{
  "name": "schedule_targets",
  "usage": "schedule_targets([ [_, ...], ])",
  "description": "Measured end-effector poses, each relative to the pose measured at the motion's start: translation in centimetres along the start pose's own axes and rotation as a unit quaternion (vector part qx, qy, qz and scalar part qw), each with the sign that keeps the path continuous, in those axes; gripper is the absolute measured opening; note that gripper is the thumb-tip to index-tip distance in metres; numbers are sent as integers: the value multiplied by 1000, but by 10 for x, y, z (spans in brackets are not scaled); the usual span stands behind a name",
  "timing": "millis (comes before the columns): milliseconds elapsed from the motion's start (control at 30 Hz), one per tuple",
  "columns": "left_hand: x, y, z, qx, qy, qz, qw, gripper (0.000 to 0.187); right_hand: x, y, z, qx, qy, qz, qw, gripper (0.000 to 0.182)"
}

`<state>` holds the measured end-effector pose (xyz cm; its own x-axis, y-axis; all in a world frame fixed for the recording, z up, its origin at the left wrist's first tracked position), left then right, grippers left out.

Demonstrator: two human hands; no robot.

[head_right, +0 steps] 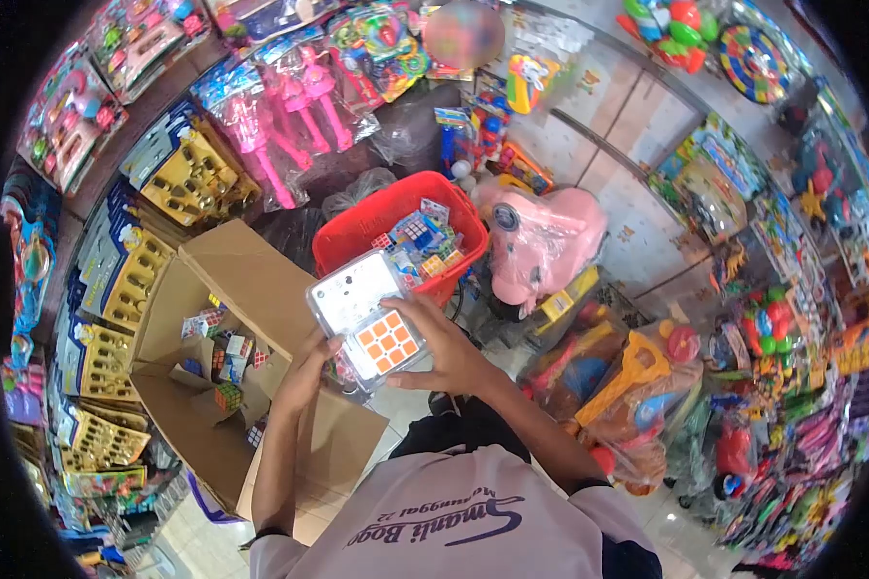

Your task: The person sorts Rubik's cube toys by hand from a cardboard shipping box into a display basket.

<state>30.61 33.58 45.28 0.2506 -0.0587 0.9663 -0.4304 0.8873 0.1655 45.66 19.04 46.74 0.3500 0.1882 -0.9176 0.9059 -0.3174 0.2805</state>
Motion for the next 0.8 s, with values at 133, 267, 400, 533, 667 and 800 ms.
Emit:
schedule_targets([
  [133,2,3,-28,19,-4,-10,1000,45,19,17,-25,15,27,59,998,83],
  [267,9,-1,-55,31,25,-41,998,46,31,42,-47,17,76,115,990,78],
  [400,6,-5,-93,53,48,-102,992,56,39,76,-75,15,134,192,972,71],
  [533,28,-19,-138,68,42,-92,993,54,59,116,-102,39,156,206,965,65],
  [667,3,-23,-196,95,-10,-45,994,40,99,153,-124,35,145,127,981,64],
  [800,-25,-26,-216,166,11,-36,985,27,151,169,-133,27,89,46,995,61],
])
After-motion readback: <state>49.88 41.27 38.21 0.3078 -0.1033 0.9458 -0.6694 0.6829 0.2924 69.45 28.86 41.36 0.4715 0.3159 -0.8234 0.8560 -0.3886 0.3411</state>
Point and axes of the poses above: each hand's wrist, its own z-axis away from the middle knuckle, its own y-axis out of the back of the hand, x = y × z, the point moved 4 cm from there along -z, towards the middle knuckle, and after that the axes turned 7 degrees about -z, right-handed, at the moved point
